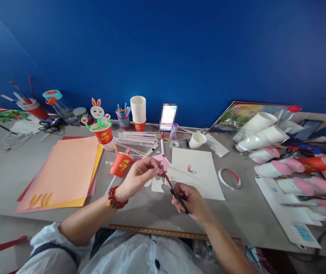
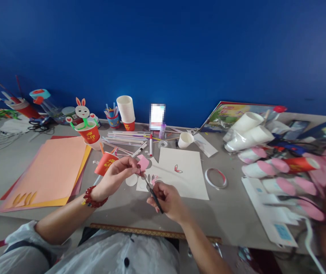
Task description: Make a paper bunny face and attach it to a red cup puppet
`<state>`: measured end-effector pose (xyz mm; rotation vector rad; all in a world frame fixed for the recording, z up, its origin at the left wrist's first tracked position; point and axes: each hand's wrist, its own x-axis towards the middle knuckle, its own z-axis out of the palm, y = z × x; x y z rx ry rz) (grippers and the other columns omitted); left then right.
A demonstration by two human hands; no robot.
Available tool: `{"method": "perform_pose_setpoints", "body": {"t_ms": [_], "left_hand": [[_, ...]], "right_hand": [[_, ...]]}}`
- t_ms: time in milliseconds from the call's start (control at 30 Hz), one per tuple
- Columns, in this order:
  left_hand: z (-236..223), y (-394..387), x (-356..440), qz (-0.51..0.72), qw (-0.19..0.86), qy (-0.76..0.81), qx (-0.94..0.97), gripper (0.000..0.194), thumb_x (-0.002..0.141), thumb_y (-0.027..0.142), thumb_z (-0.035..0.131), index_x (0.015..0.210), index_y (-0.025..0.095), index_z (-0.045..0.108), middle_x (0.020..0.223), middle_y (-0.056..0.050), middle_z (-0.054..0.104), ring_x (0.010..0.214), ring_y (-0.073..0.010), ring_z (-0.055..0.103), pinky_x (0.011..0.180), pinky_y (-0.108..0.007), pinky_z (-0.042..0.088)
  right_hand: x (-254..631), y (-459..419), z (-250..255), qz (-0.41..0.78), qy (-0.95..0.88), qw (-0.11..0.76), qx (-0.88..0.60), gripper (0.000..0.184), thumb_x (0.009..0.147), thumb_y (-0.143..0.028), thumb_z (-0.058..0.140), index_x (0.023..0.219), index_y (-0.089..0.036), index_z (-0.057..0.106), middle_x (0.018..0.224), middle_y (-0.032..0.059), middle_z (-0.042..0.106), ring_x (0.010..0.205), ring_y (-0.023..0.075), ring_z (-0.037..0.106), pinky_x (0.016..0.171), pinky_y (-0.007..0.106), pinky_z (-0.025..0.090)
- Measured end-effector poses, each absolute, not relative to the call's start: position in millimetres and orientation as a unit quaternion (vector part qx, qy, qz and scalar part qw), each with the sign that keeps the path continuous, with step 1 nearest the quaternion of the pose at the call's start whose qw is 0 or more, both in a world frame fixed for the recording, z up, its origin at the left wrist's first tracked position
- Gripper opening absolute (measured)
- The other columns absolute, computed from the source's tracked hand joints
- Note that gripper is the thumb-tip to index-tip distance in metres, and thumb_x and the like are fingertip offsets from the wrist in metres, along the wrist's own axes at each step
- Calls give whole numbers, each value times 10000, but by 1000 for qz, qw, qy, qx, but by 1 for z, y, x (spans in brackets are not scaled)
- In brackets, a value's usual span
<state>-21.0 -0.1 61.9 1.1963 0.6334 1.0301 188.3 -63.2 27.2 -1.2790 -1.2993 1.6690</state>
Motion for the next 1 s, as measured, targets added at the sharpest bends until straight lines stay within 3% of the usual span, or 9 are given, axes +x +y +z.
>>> {"method": "perform_pose_setpoints", "body": {"t_ms": [600, 1000], "left_hand": [[68, -1, -22, 448, 639, 284, 557, 136, 908, 278, 644, 847, 159, 622, 849, -39, 639, 820, -160, 625, 761, -274, 469], [74, -2, -20, 444, 652, 284, 545, 150, 898, 278, 654, 824, 154, 617, 847, -38, 650, 833, -163, 644, 768, -268, 482]], "right_hand": [[187, -64, 27, 661, -486, 334, -464, 381, 708, -424, 764, 697, -212, 447, 543, -66, 528, 423, 75, 466, 443, 207, 330], [190, -64, 24, 649, -503, 329, -466, 362, 715, -402, 748, 686, -215, 439, 533, -78, 493, 411, 73, 456, 424, 200, 312]]}}
